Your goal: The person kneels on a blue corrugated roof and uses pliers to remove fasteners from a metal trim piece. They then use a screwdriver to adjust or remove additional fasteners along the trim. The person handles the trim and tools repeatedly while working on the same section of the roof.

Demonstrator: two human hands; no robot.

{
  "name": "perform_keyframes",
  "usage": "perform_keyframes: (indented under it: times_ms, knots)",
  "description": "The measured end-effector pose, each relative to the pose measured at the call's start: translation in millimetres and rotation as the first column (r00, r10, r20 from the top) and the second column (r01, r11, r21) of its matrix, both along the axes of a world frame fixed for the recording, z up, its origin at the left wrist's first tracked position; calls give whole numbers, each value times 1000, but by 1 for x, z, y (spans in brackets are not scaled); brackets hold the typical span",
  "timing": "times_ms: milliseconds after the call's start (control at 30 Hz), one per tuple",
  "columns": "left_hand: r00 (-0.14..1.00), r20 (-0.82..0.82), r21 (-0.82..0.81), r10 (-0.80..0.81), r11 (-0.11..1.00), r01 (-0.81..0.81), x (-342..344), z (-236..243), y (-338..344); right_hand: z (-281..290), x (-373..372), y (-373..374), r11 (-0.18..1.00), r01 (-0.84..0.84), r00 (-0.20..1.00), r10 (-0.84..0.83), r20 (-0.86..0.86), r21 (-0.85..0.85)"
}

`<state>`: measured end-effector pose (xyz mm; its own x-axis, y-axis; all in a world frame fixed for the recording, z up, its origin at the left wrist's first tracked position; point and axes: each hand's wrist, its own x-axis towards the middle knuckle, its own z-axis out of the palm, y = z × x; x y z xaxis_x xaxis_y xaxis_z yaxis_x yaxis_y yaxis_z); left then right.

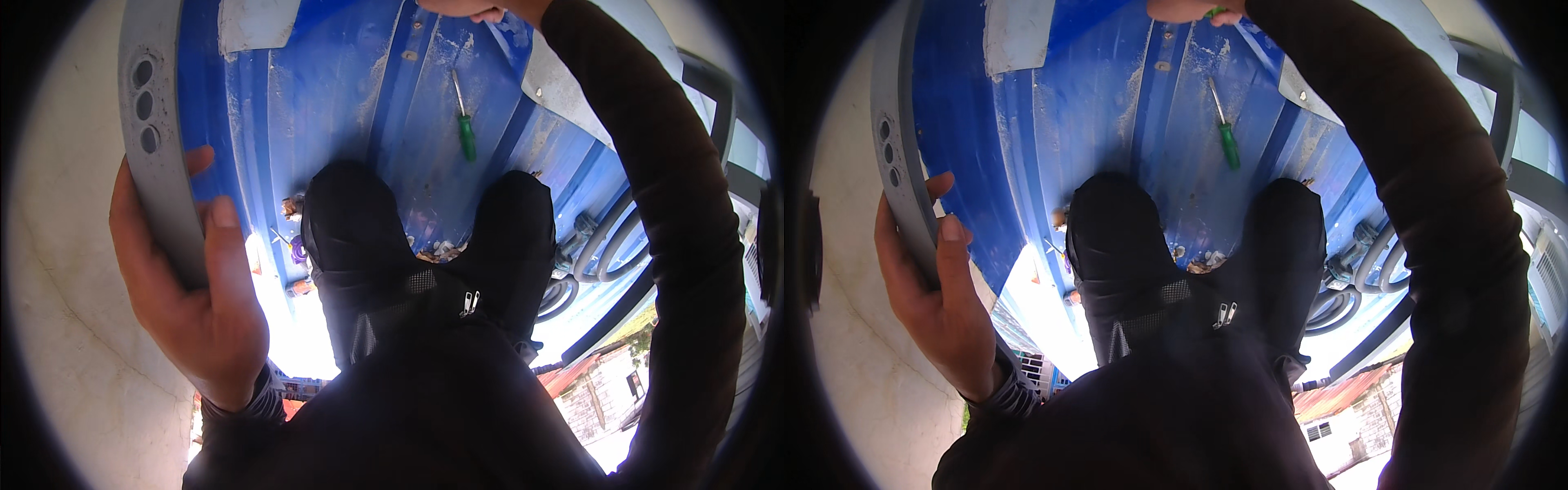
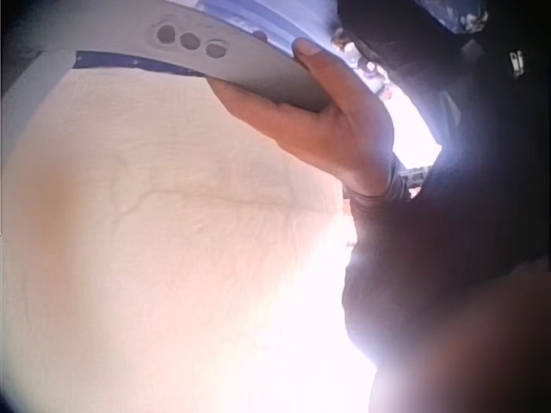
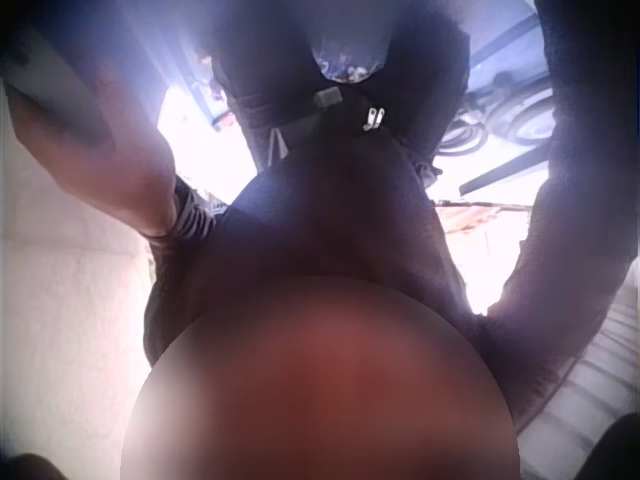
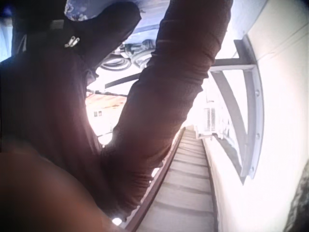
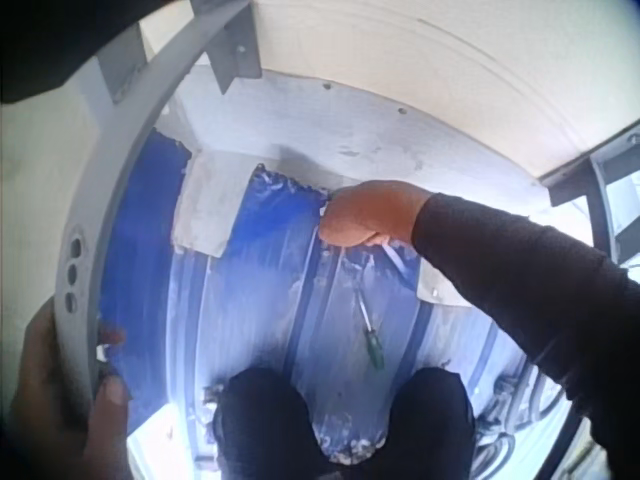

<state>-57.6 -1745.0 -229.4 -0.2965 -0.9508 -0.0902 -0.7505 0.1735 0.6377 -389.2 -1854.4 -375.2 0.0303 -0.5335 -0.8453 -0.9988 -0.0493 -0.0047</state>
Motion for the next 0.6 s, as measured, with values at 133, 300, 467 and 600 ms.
perform_keyframes:
  times_ms: [133,300,467,600]
  knots:
    - [999,-43,-7,-9,1000,9,1,-2,0,-6,-1,6,995,-57,998,55,27,82]
    - [997,-79,-5,-3,1000,3,2,-3,1,-14,-9,23,990,109,991,-101,87,-85]
    - [999,-52,-15,-12,1000,11,2,-3,1,-15,5,54,869,490,871,-492,-12,-68]
    - [997,-59,-44,-48,998,46,3,-4,0,-22,6,65,885,336,933,-268,239,-322]
